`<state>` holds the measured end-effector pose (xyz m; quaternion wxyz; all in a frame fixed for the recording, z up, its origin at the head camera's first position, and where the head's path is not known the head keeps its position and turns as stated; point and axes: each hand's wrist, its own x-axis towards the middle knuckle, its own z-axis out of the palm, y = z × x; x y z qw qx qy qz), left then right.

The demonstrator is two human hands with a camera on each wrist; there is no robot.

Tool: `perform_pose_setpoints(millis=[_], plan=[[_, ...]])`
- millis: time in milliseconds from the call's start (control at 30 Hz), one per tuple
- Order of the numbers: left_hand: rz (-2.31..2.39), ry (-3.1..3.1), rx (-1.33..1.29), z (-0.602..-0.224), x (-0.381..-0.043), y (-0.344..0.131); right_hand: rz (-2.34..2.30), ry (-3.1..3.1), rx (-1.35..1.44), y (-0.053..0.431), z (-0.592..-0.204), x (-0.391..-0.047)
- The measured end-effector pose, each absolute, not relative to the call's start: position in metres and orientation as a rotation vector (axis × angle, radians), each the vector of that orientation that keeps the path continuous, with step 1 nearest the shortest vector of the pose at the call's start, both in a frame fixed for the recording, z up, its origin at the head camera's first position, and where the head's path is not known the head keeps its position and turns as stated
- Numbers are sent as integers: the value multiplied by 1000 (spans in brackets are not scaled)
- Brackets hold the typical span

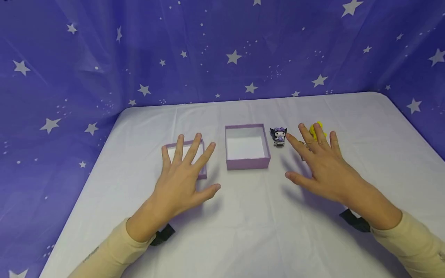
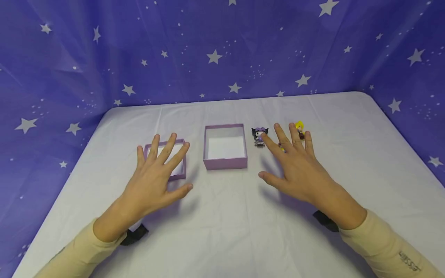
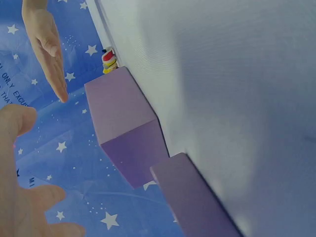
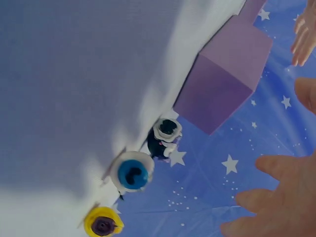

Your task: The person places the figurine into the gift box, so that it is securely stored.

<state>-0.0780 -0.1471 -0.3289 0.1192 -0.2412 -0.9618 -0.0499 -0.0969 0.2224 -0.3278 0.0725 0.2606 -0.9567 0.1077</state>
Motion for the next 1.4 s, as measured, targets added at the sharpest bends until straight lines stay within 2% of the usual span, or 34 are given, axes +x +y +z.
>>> perform_pose_setpoints(millis=[667,1000,1400], plan=[[-362,-2823,-757,-323,-110,-128,491,-2833,801,223,-326,-117],[-822,-2957,-702,-339,-121,-128,551,-2899,754,220,-334,-149],[-1017,-2879,-972,-356,-132,-127,570,-2986,780,214,-346,-180]])
